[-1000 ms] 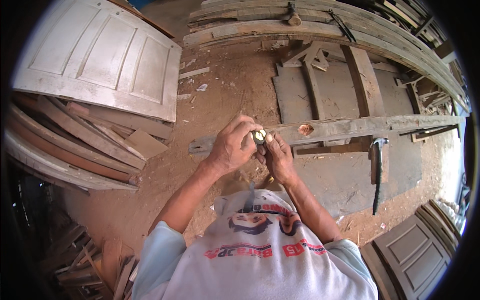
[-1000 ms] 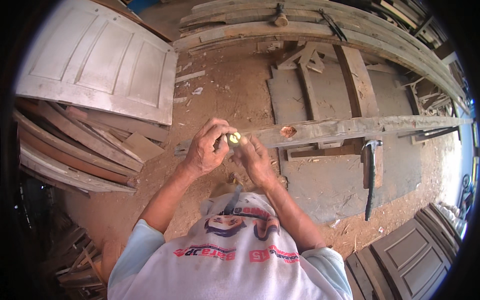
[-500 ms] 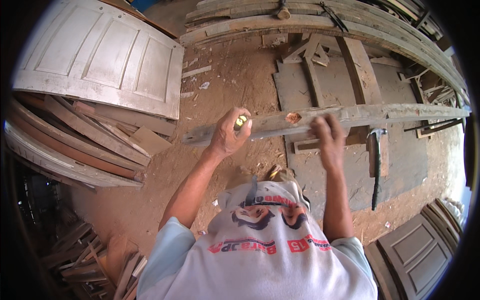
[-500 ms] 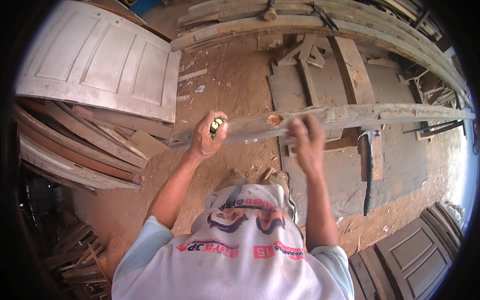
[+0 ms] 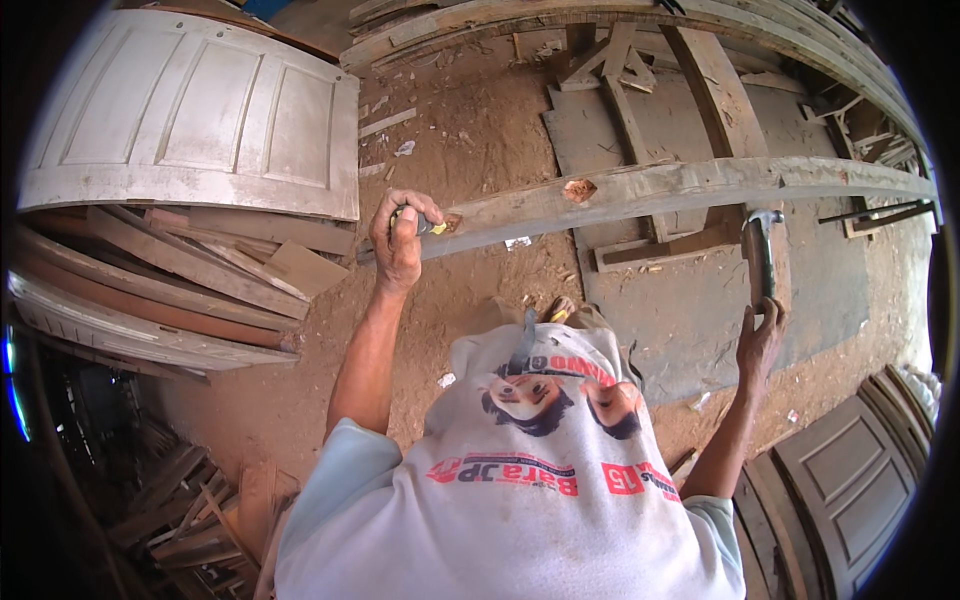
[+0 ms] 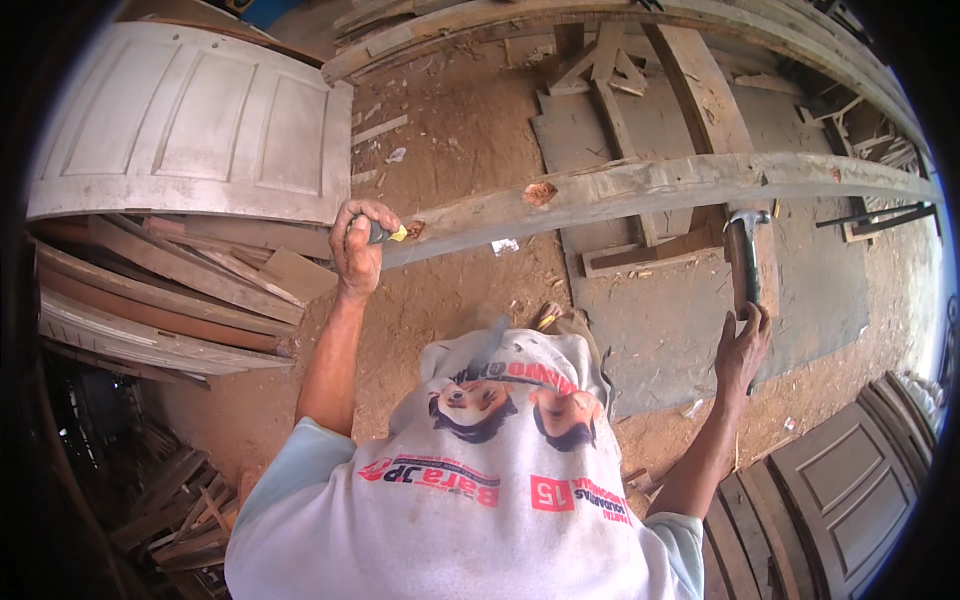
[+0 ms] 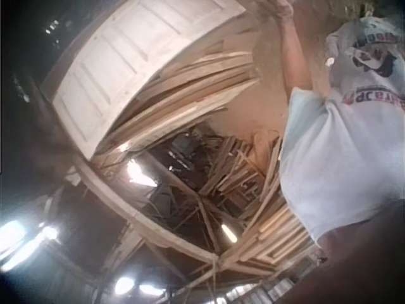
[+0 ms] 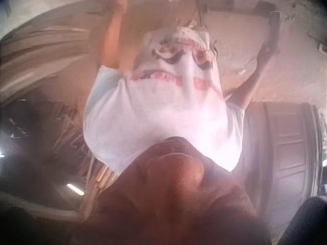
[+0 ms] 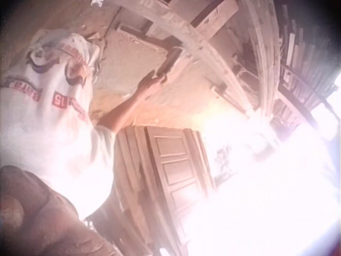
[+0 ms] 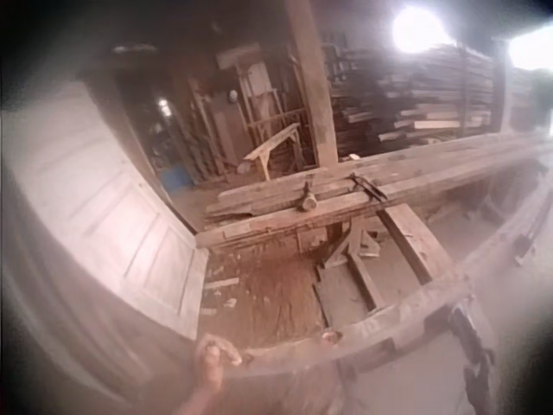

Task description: The person repeatedly strikes a small cylindrical wooden object with a hammer while holding it in the other hand. The person also briefly handles a small yellow object and a screwdriver before resuming hammering.

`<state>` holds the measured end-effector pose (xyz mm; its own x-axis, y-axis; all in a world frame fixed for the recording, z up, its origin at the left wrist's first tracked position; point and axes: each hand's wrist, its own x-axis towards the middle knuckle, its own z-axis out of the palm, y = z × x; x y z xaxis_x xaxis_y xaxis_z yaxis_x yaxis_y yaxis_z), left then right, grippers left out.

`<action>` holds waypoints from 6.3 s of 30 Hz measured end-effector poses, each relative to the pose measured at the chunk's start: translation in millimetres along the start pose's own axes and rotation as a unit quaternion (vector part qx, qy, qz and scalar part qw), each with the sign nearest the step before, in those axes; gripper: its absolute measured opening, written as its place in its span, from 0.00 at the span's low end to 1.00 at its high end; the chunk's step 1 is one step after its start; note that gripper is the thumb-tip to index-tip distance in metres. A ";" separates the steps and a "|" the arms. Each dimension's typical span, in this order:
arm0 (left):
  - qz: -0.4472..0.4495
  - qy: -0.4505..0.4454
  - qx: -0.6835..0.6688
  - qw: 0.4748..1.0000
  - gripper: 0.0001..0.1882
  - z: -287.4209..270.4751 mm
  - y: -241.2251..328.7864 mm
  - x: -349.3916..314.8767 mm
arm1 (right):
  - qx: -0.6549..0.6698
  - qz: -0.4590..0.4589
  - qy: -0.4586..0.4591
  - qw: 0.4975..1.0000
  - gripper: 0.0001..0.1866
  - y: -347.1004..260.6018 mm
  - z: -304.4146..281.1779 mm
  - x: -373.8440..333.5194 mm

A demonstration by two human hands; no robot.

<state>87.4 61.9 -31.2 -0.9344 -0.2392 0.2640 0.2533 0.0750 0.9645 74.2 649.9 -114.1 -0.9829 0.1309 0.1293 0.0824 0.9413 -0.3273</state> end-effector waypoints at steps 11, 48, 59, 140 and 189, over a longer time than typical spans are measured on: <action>-0.033 0.077 -0.148 0.985 0.14 -9.9 -7.3 7.3 | -0.019 0.092 0.045 0.995 0.19 46.6 22.0 -1.5; 0.045 -0.056 0.034 0.997 0.11 6.3 -13.7 11.1 | 0.239 0.012 -0.303 0.923 0.14 -407.4 -99.9 -113.6; 0.022 -0.066 0.014 0.997 0.12 6.9 -17.1 11.2 | 0.202 -0.101 -0.227 0.947 0.19 -400.9 -91.7 -116.9; -0.113 0.294 -0.037 0.948 0.13 -13.9 -0.4 11.6 | 0.275 -0.061 0.025 0.959 0.14 -307.4 68.1 71.1; -0.052 0.159 -0.061 0.984 0.10 28.2 -18.2 -3.7 | 0.141 -0.351 -0.317 0.870 0.21 -413.0 -111.1 15.2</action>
<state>79.2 88.7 -49.9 -0.8359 -0.5319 0.1357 0.2075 -0.0772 0.9752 43.5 297.6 126.9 -0.6747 -0.7278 -0.1231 -0.5312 0.5946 -0.6036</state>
